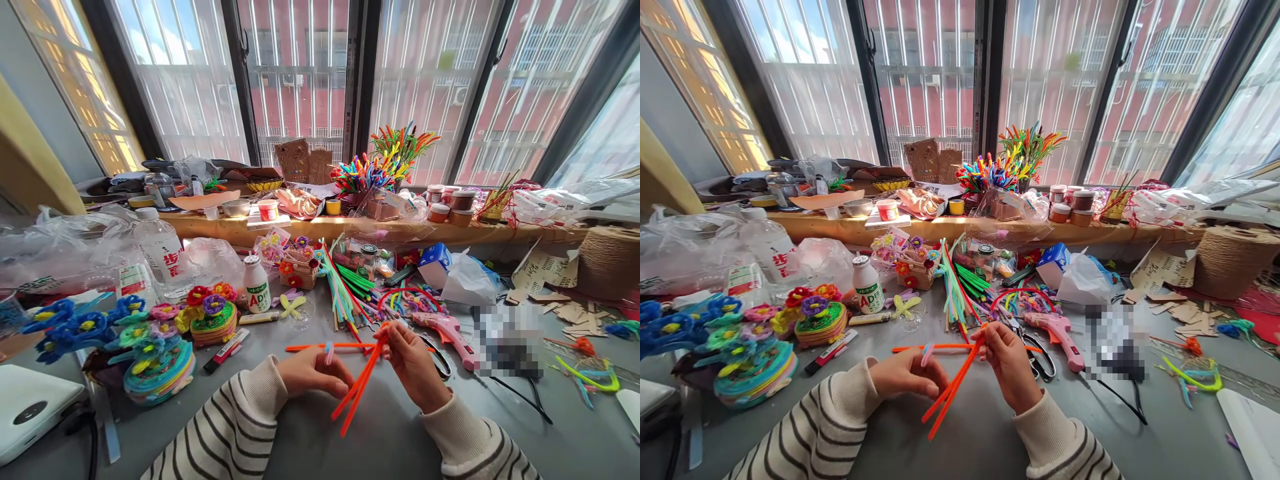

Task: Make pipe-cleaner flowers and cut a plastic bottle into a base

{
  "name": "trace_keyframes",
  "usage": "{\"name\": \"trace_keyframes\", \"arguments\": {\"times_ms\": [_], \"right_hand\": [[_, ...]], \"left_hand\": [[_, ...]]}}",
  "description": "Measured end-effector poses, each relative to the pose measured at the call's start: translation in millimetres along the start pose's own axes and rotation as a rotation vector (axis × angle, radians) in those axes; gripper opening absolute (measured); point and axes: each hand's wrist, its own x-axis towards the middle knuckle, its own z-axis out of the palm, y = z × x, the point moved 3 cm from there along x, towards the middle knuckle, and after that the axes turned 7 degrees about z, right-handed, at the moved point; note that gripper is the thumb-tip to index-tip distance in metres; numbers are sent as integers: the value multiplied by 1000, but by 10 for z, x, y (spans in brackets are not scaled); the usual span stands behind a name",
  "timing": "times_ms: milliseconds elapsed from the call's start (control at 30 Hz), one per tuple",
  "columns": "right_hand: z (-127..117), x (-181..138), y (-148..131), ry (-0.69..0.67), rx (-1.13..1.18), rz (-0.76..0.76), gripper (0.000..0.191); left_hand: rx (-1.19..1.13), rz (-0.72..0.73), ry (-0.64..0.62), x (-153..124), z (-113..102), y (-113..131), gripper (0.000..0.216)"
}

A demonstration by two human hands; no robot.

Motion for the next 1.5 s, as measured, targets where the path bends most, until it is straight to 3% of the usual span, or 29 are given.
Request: {"name": "trace_keyframes", "arguments": {"times_ms": [167, 333, 433, 533, 800, 867, 933, 1000, 1067, 1133, 1200, 1300, 1433, 1500], "right_hand": [[141, -10, 207, -106, -126, 46, 16], [146, 3, 243, -67, -173, 3, 14], [126, 5, 230, -45, -98, 44, 13], [108, 12, 234, -41, -56, 91, 19], [85, 43, 204, -19, -205, 36, 13], [33, 50, 93, 27, -378, -44, 15], [-58, 50, -62, 117, -687, -188, 17], [-145, 45, -191, 187, -1103, -365, 15], [-209, 56, -218, 147, -1465, -460, 12], [-261, 81, -169, 82, -1697, -472, 19], [-288, 107, -101, 43, -1811, -449, 25], [-263, 110, -79, 60, -1786, -478, 24], [-213, 0, -248, 362, -1410, -675, 20], [-202, -45, -282, 413, -1178, -629, 25]], "left_hand": [[-62, 35, 78, 72, 4, 38, 28], [-61, -37, 81, 95, 35, -69, 23], [-72, -72, 39, 85, 71, -103, 23], [-82, -81, 75, 74, 80, -101, 23], [-18, -58, 59, 91, 83, -65, 30], [84, 3, 120, 91, 10, -41, 32], [285, 111, 282, 67, -118, 8, 33], [599, 242, 499, 13, -245, 77, 32], [956, 265, 648, -39, -307, 116, 30], [1249, 167, 656, -50, -308, 102, 27], [1426, 48, 580, -34, -286, 59, 25], [1513, 17, 527, -9, -270, 13, 22], [1330, 239, 733, -33, -323, 31, 25], [1070, 400, 828, -53, -342, 46, 26]]}}
